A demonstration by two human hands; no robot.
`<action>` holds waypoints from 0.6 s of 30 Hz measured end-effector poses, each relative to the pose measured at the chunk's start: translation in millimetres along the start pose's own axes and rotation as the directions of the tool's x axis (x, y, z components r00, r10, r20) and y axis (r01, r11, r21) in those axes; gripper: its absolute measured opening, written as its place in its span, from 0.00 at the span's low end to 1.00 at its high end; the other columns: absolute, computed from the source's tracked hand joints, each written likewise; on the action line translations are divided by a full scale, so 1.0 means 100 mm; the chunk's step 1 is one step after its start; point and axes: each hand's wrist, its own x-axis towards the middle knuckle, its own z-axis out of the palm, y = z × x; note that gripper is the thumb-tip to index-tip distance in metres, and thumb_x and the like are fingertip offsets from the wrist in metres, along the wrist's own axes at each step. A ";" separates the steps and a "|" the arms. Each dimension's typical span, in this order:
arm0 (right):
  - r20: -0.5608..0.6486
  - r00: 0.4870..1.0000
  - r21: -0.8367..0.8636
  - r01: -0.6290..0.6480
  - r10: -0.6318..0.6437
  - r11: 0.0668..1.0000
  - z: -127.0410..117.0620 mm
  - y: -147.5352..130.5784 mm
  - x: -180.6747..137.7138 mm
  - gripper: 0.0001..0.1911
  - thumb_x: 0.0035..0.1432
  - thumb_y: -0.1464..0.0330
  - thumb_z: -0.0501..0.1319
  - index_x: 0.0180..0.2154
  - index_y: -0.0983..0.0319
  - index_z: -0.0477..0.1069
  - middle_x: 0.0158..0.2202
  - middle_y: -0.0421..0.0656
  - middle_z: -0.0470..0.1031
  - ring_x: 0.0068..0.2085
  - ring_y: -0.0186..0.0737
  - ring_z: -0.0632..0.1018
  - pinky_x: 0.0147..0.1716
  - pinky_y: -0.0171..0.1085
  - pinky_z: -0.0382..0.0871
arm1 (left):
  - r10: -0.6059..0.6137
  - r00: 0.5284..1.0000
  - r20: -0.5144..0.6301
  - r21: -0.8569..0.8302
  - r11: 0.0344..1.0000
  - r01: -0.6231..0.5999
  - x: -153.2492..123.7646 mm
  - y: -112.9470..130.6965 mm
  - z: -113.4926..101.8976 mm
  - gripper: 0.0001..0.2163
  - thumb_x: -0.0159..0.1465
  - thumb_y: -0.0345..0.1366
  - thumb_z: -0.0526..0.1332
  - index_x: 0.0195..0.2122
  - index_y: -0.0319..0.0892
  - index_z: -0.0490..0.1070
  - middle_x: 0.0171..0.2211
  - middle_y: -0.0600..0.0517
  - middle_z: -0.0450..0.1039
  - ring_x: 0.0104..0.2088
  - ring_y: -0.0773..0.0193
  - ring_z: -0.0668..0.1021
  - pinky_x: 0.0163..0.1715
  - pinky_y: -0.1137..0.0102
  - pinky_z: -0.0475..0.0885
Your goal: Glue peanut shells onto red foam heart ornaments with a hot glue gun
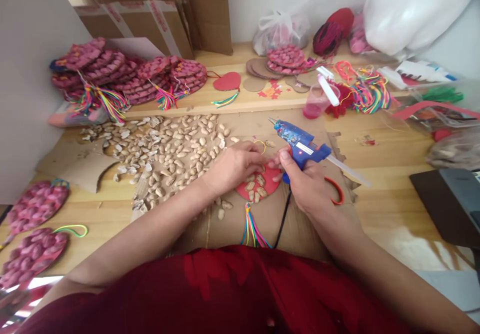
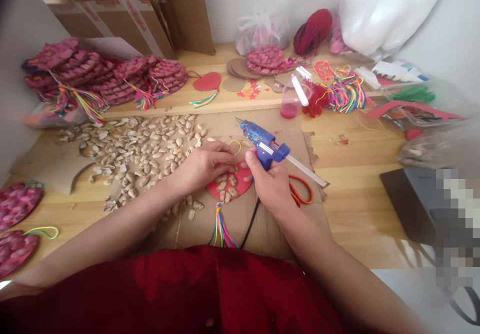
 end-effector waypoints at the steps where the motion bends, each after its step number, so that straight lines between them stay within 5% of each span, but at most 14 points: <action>1: 0.009 1.000 -0.011 0.004 -0.004 1.000 0.00 0.00 0.00 0.20 0.56 0.54 0.71 0.41 0.61 0.73 0.34 0.41 0.76 0.35 0.41 0.81 0.21 0.33 0.77 | -0.002 1.000 0.008 -0.004 1.000 0.002 0.00 0.00 0.00 0.08 0.66 0.29 0.65 0.43 0.45 0.81 0.39 0.50 0.77 0.39 0.63 0.79 0.41 0.69 0.73; 18: 0.006 1.000 -0.114 -0.021 0.022 0.993 0.01 0.01 -0.01 0.19 0.56 0.52 0.69 0.42 0.59 0.74 0.33 0.41 0.77 0.34 0.42 0.81 0.27 0.38 0.81 | -0.075 0.996 -0.041 -0.011 0.997 0.074 -0.03 0.08 0.08 0.06 0.63 0.24 0.64 0.34 0.40 0.80 0.32 0.51 0.80 0.37 0.61 0.79 0.41 0.68 0.72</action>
